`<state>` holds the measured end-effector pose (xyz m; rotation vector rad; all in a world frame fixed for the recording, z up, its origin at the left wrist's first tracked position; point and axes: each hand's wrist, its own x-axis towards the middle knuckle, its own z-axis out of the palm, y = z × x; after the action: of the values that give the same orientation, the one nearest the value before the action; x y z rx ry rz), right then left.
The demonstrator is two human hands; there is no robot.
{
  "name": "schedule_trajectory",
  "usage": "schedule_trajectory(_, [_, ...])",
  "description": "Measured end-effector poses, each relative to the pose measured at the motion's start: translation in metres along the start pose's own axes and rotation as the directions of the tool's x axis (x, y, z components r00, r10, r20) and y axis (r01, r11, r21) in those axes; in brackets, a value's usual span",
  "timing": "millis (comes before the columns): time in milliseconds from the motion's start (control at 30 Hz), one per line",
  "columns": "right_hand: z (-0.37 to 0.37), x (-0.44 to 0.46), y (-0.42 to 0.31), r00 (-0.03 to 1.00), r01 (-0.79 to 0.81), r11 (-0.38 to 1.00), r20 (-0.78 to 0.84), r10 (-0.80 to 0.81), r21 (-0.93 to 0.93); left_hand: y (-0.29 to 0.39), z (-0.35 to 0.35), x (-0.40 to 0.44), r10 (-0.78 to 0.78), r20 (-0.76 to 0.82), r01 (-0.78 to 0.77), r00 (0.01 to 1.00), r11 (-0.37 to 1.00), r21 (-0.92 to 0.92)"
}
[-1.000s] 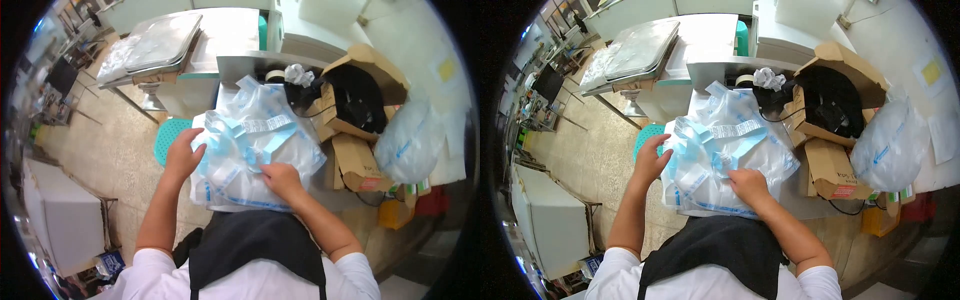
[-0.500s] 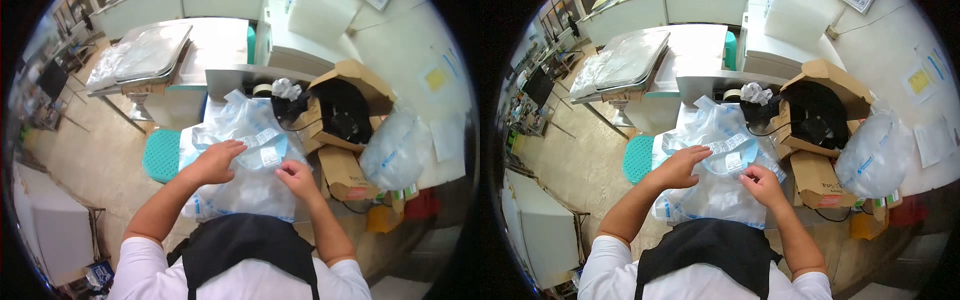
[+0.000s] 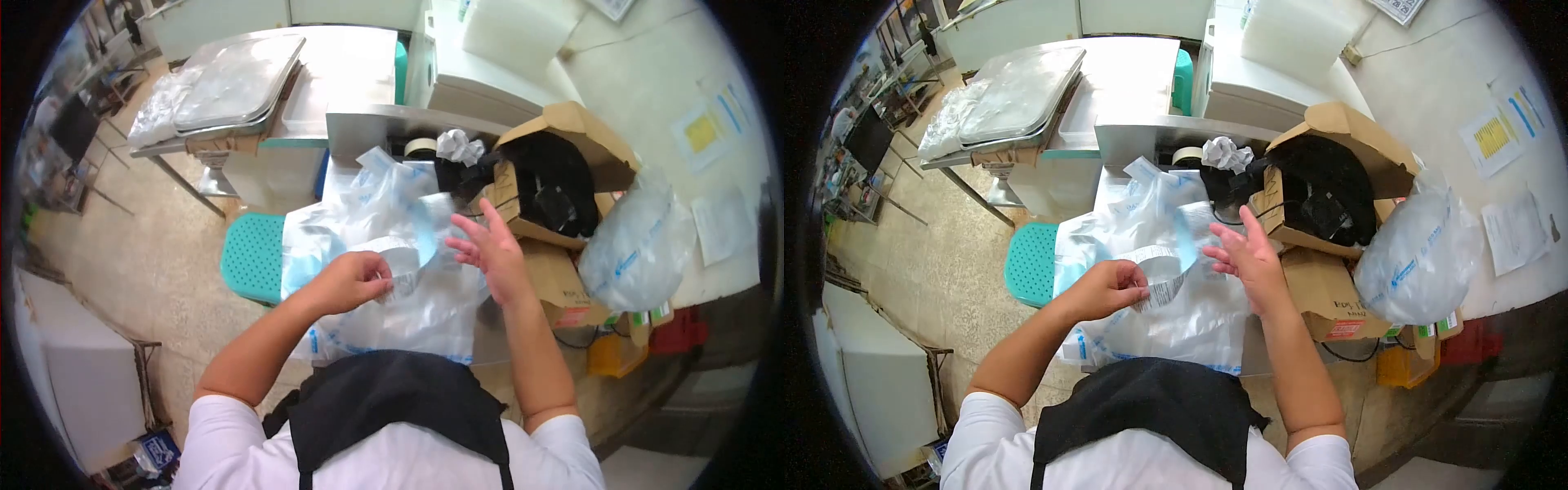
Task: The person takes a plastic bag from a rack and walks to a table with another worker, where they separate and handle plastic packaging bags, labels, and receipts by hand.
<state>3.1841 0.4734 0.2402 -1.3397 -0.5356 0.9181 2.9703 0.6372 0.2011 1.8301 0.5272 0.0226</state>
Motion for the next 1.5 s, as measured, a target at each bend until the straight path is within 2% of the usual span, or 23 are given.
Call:
schedule_trajectory(67, [0.011,0.007,0.015,0.990,0.141,0.967,0.011,-0.141,-0.212,-0.011,0.003,-0.003,-0.058,0.130,0.116,0.990,0.856,-0.503])
schedule_trajectory(100, [0.022,0.005,0.023,0.971,0.227,0.943,-0.014,-0.238,-0.245,-0.010,0.001,-0.005,-0.128,0.180,0.213,0.975,0.760,-0.614])
schedule_trajectory(133, [0.027,-0.002,0.025,0.930,0.362,0.816,0.119,-0.347,-0.451,-0.012,0.000,-0.006,-0.137,0.170,0.216,0.976,0.713,-0.667])
schedule_trajectory(200, [0.037,-0.020,0.019,0.791,0.596,0.385,0.436,-0.429,-0.704,-0.017,0.003,-0.007,-0.156,0.147,0.212,0.977,0.603,-0.769])
schedule_trajectory(300, [0.060,-0.043,0.010,0.773,0.623,0.342,0.488,-0.406,-0.703,-0.012,0.006,-0.011,-0.171,0.120,0.196,0.978,0.553,-0.810])
schedule_trajectory(400, [0.072,-0.043,0.008,0.706,0.650,0.293,0.414,-0.575,-0.701,-0.003,0.009,-0.011,-0.175,0.119,0.196,0.977,0.529,-0.826])
schedule_trajectory(500, [0.067,-0.042,0.012,0.848,0.434,0.657,0.032,-0.529,-0.617,0.008,0.009,-0.010,-0.141,0.144,0.197,0.979,0.525,-0.828])
schedule_trajectory(567, [0.045,-0.036,0.011,0.976,0.203,0.899,0.003,-0.219,-0.388,0.009,0.006,-0.008,-0.111,0.163,0.197,0.980,0.528,-0.826])
schedule_trajectory(600, [0.033,-0.033,0.011,0.998,0.055,0.963,0.022,-0.051,-0.262,0.007,0.005,-0.006,-0.098,0.170,0.196,0.980,0.532,-0.824])
schedule_trajectory(667, [0.019,-0.031,0.018,0.976,-0.155,0.936,0.099,0.195,-0.315,0.006,0.002,-0.004,-0.082,0.175,0.191,0.981,0.546,-0.816])
schedule_trajectory(733, [0.011,-0.031,0.029,0.874,-0.411,0.859,0.137,0.467,-0.307,0.005,-0.001,-0.005,-0.084,0.170,0.188,0.982,0.563,-0.805])
schedule_trajectory(833, [0.010,-0.034,0.044,0.644,-0.712,0.701,0.361,0.674,-0.040,0.005,-0.006,-0.012,-0.038,0.156,0.130,0.987,0.759,-0.638])
schedule_trajectory(900, [0.021,-0.032,0.058,0.701,-0.703,0.672,0.393,0.595,0.235,0.012,-0.001,-0.022,0.190,0.310,-0.067,0.931,0.928,-0.367])
schedule_trajectory(933, [0.022,-0.030,0.065,0.731,-0.681,0.635,0.398,0.554,0.366,0.016,0.003,-0.028,0.277,0.407,-0.195,0.871,0.953,-0.231])
schedule_trajectory(1033, [0.018,-0.018,0.058,0.853,-0.512,0.800,0.301,0.427,0.314,0.023,0.023,-0.032,0.061,0.574,-0.217,0.817,0.954,0.206])
schedule_trajectory(1100, [0.021,-0.019,0.036,0.878,-0.463,0.850,0.265,0.399,0.251,0.017,0.025,-0.033,0.040,0.488,-0.137,0.872,0.977,0.165])
schedule_trajectory(1133, [0.021,-0.021,0.029,0.907,-0.380,0.914,0.254,0.337,0.144,0.010,0.027,-0.033,0.027,0.443,-0.098,0.896,0.986,0.137])
schedule_trajectory(1167, [0.021,-0.025,0.025,0.929,-0.291,0.956,0.249,0.274,0.033,-0.019,0.032,-0.028,0.225,0.363,-0.222,0.904,0.974,-0.051])
schedule_trajectory(1200, [0.021,-0.029,0.022,0.944,-0.197,0.977,0.253,0.211,-0.079,-0.021,0.033,-0.023,0.196,0.308,-0.120,0.931,0.961,-0.250])
schedule_trajectory(1267, [0.017,-0.035,0.019,0.934,-0.188,0.970,0.278,0.225,-0.152,-0.026,0.030,-0.015,0.098,0.221,0.063,0.970,0.782,-0.620])
schedule_trajectory(1333, [0.014,-0.037,0.020,0.927,-0.180,0.961,0.290,0.237,-0.210,-0.014,0.013,-0.008,-0.065,0.173,0.158,0.983,0.779,-0.607])
schedule_trajectory(1400, [0.015,-0.036,0.019,0.942,-0.164,0.974,0.267,0.202,-0.157,-0.019,0.008,0.003,-0.179,0.130,0.221,0.975,0.747,-0.627])
schedule_trajectory(1500, [0.014,-0.032,0.013,0.954,-0.193,0.979,0.223,0.202,-0.062,-0.024,0.006,0.018,-0.176,0.106,0.203,0.979,0.740,-0.641])
